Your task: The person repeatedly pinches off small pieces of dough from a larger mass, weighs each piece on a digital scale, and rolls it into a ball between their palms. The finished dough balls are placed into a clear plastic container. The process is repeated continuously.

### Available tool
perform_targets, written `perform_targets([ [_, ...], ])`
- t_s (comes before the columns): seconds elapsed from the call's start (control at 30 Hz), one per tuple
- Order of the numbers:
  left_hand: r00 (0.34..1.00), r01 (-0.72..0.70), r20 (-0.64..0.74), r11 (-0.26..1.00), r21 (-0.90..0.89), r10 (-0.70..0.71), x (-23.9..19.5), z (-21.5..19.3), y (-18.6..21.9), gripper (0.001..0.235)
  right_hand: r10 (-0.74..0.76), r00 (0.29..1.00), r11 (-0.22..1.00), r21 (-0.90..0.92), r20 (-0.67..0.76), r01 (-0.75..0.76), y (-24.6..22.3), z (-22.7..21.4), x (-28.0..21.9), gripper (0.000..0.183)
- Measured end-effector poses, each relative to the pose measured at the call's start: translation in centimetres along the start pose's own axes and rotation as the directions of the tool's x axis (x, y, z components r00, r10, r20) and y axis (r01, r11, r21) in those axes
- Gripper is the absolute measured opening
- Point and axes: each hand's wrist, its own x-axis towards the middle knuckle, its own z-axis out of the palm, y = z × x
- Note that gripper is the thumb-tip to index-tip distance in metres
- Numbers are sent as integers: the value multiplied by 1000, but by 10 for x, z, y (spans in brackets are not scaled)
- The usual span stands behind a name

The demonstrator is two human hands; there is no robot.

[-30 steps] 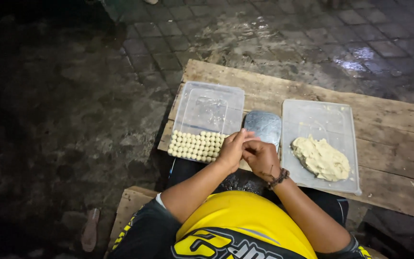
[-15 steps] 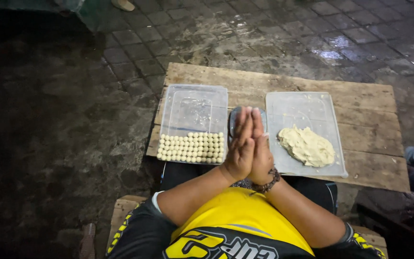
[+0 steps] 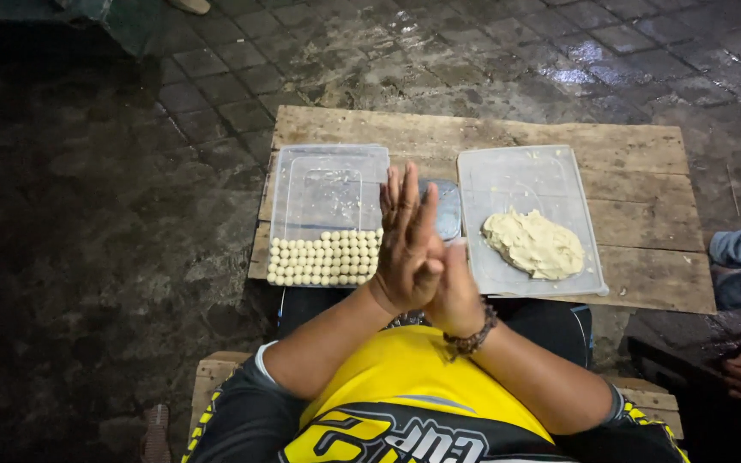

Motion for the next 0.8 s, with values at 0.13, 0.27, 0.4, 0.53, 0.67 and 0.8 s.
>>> perform_targets([
  [0.13, 994, -92, 64, 995, 29, 90, -16, 5, 22, 85, 19, 999, 992, 128, 33, -23, -2, -4, 15, 74],
  [0.27, 994, -71, 85, 997, 13, 70, 3, -4, 1, 86, 24, 999, 970, 242, 43, -34, 3, 10, 2, 78],
  [0.4, 988, -131, 101, 981, 143, 117, -8, -1, 14, 84, 44, 997, 944, 324, 58, -61, -4, -3, 3, 81],
  [0.53, 986, -89, 137, 996, -31, 92, -6, 1, 10, 88, 43, 997, 902, 427, 67, -68, -1, 11, 0, 86],
  [0.67, 984, -134, 133, 980, 146, 114, -4, -1, -1, 84, 66, 995, 841, 533, 76, -96, -10, 6, 2, 91],
  [0.8, 980, -57, 188, 998, -38, 63, -19, 6, 15, 94, 62, 993, 794, 597, 100, -110, 8, 4, 8, 94],
])
